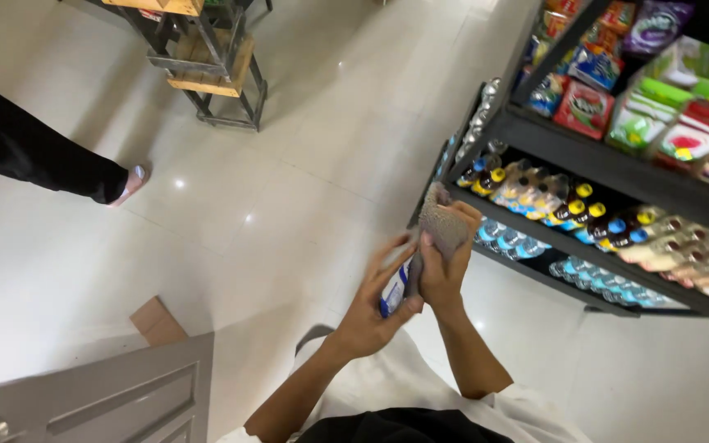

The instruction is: Organize and restock various small packets and snacks on shelves in a grocery store.

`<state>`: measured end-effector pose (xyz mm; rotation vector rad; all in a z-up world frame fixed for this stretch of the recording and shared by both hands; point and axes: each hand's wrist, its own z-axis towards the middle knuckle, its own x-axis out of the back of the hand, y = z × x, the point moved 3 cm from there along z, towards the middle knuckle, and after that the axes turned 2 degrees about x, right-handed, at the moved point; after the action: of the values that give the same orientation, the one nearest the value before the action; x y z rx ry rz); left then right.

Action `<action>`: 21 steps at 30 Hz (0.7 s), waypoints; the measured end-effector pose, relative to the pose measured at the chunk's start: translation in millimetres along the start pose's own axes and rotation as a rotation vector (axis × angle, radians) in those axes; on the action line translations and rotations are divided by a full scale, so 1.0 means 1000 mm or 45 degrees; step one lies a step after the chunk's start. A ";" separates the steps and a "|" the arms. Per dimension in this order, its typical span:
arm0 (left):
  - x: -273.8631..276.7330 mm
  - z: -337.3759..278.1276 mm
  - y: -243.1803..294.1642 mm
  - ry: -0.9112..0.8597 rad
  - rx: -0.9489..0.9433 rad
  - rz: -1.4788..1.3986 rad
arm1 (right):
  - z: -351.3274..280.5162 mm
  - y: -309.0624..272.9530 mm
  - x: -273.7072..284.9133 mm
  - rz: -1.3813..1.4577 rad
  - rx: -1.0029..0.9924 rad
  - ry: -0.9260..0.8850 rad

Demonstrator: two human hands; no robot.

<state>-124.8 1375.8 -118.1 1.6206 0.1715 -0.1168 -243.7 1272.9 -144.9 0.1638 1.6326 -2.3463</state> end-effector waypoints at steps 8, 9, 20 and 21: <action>0.112 0.164 -0.063 0.308 -0.011 -0.250 | 0.113 0.079 -0.047 0.607 -0.319 -0.242; 0.114 0.190 -0.056 0.289 -0.005 -0.254 | 0.131 0.093 -0.052 0.596 -0.312 -0.226; 0.214 0.465 0.052 -0.132 -0.276 -0.962 | 0.357 0.180 -0.187 -0.722 0.542 -0.444; 0.220 0.486 0.020 -0.148 -0.252 -0.961 | 0.383 0.191 -0.189 -0.732 0.530 -0.420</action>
<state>109.6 898.2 -165.8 1.2774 0.6776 -0.7464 16.7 884.4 -133.7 -0.6625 1.1167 -2.9038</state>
